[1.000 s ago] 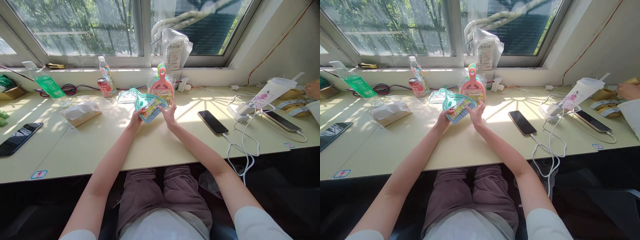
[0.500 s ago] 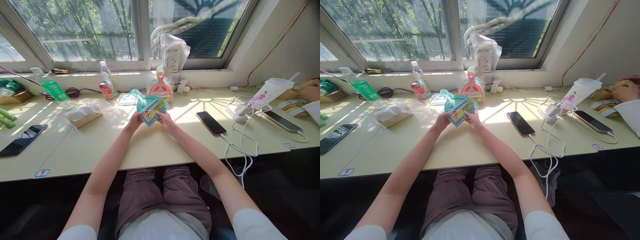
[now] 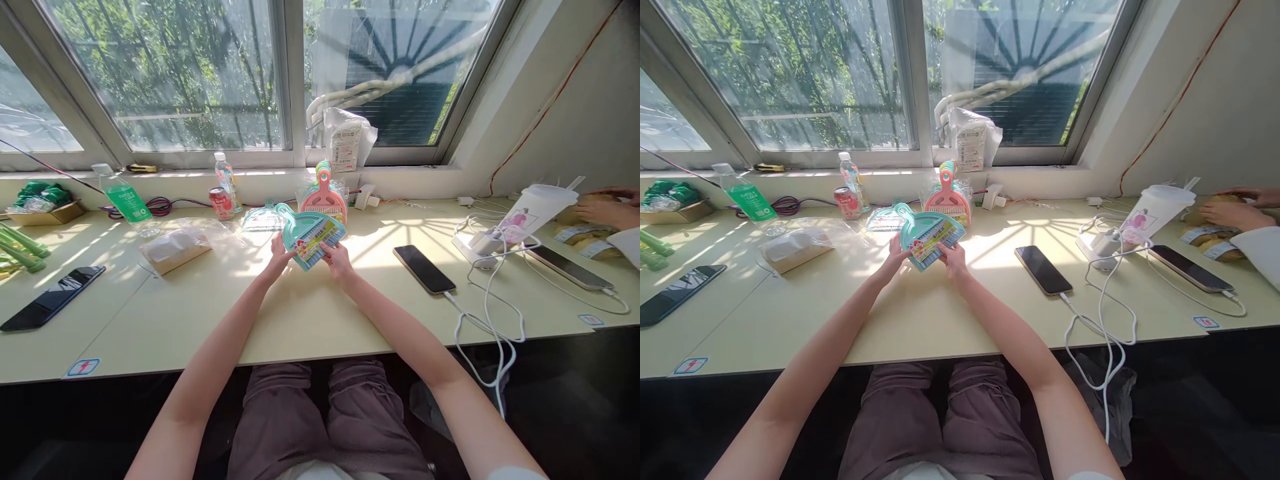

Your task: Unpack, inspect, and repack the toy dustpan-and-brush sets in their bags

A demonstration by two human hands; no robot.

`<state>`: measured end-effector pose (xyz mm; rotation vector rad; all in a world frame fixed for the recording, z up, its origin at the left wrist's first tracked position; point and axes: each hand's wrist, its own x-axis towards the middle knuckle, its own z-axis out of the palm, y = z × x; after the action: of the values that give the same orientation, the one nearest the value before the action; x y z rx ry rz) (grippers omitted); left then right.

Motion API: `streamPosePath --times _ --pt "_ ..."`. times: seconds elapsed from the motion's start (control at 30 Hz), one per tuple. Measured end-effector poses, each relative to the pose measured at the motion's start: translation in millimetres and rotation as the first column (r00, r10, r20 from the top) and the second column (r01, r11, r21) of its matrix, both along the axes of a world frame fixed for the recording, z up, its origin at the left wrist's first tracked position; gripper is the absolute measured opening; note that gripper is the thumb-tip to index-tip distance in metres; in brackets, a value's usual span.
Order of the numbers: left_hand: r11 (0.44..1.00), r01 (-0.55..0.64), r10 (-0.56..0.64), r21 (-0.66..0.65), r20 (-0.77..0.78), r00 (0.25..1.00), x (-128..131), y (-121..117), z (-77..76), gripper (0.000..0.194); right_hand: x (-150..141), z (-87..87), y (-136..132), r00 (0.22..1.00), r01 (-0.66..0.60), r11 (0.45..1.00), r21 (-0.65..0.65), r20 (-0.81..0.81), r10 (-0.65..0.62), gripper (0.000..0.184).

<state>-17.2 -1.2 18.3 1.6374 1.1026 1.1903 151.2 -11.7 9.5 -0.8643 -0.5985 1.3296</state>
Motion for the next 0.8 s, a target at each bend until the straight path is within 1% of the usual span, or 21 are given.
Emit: streamPosePath --times 0.03,0.07,0.1,0.13,0.17,0.2,0.23,0.27,0.3,0.33,0.4,0.43,0.47,0.53,0.57,0.63,0.67,0.7,0.73,0.8 --pt "0.998 -0.043 0.045 0.044 -0.062 0.997 -0.3 0.4 1.2 0.081 1.7 0.1 2.1 1.000 0.019 1.000 0.006 -0.007 -0.019 0.023" --pt "0.996 -0.048 0.054 0.070 -0.089 0.995 -2.0 1.5 3.0 0.084 3.8 0.3 4.0 0.999 0.039 0.999 0.011 -0.015 -0.039 0.024" --pt "0.996 -0.025 0.033 0.086 -0.087 0.996 -5.8 3.3 5.3 0.083 6.1 0.4 5.8 0.998 0.056 0.998 0.016 -0.023 -0.055 0.024" --pt "0.995 -0.001 0.009 0.103 -0.078 0.997 -12.3 6.1 7.6 0.078 8.6 0.5 7.2 0.997 0.072 0.997 0.021 -0.031 -0.071 0.025" --pt "0.991 -0.010 0.019 0.131 -0.067 0.998 -21.6 9.7 9.4 0.070 11.4 0.7 8.4 0.995 0.088 0.996 0.026 -0.039 -0.087 0.024" --pt "0.984 -0.056 0.067 0.169 -0.062 0.996 -33.5 14.1 10.2 0.063 14.1 0.9 9.2 0.994 0.100 0.994 0.036 -0.046 -0.099 0.025" --pt "0.965 -0.151 0.168 0.213 -0.062 0.984 -47.5 19.0 9.5 0.056 16.7 1.1 9.7 0.993 0.108 0.993 0.050 -0.052 -0.105 0.025" --pt "0.919 -0.299 0.327 0.257 -0.071 0.942 -62.4 23.8 7.0 0.054 18.8 1.2 9.8 0.993 0.107 0.992 0.065 -0.055 -0.104 0.025" --pt "0.872 -0.397 0.439 0.286 -0.098 0.893 -77.0 28.2 2.9 0.051 20.4 1.3 9.5 0.994 0.098 0.992 0.080 -0.055 -0.094 0.026" --pt "0.851 -0.442 0.492 0.285 -0.139 0.859 -90.1 31.8 -2.3 0.044 21.3 1.3 9.0 0.996 0.084 0.992 0.092 -0.052 -0.079 0.026" --pt "0.865 -0.454 0.499 0.213 -0.279 0.820 -108.2 36.3 -13.5 0.025 21.1 1.1 7.3 0.998 0.046 0.994 0.103 -0.040 -0.043 0.027" --pt "0.871 -0.453 0.491 0.191 -0.344 0.800 -112.6 37.2 -17.9 0.015 20.1 1.0 6.3 0.999 0.032 0.995 0.094 -0.033 -0.029 0.026" --pt "0.871 -0.456 0.490 0.183 -0.394 0.778 -114.2 37.4 -21.0 0.010 18.8 0.9 5.3 0.999 0.021 0.996 0.081 -0.028 -0.019 0.025" --pt "0.851 -0.475 0.525 0.224 -0.420 0.740 -112.7 36.5 -23.2 0.012 16.0 1.0 3.5 1.000 0.013 0.999 0.051 -0.023 -0.012 0.023" --pt "0.832 -0.489 0.554 0.262 -0.400 0.730 -111.3 35.8 -22.9 0.019 14.7 1.1 2.9 1.000 0.012 0.999 0.040 -0.024 -0.012 0.023" --pt "0.805 -0.511 0.593 0.300 -0.370 0.716 -110.5 34.7 -21.4 0.043 12.8 1.1 2.1 1.000 0.007 1.000 0.029 -0.025 -0.006 0.022" --pt "0.804 -0.519 0.594 0.290 -0.378 0.710 -111.6 34.5 -20.6 0.053 12.2 1.0 1.9 1.000 0.001 1.000 0.024 -0.023 -0.001 0.021" --pt "0.814 -0.521 0.581 0.259 -0.403 0.708 -113.3 34.7 -19.9 0.055 11.7 0.8 1.8 1.000 -0.008 1.000 0.018 -0.017 0.008 0.021" --pt "0.830 -0.516 0.552 0.212 -0.439 0.709 -115.0 35.2 -19.1 0.050 11.2 0.6 1.8 1.000 -0.019 1.000 0.009 -0.008 0.019 0.021" --pt "0.880 -0.461 0.447 0.110 -0.516 0.731 -116.9 36.5 -16.2 0.033 10.2 0.4 1.8 0.999 -0.044 0.999 -0.010 0.013 0.044 0.023"
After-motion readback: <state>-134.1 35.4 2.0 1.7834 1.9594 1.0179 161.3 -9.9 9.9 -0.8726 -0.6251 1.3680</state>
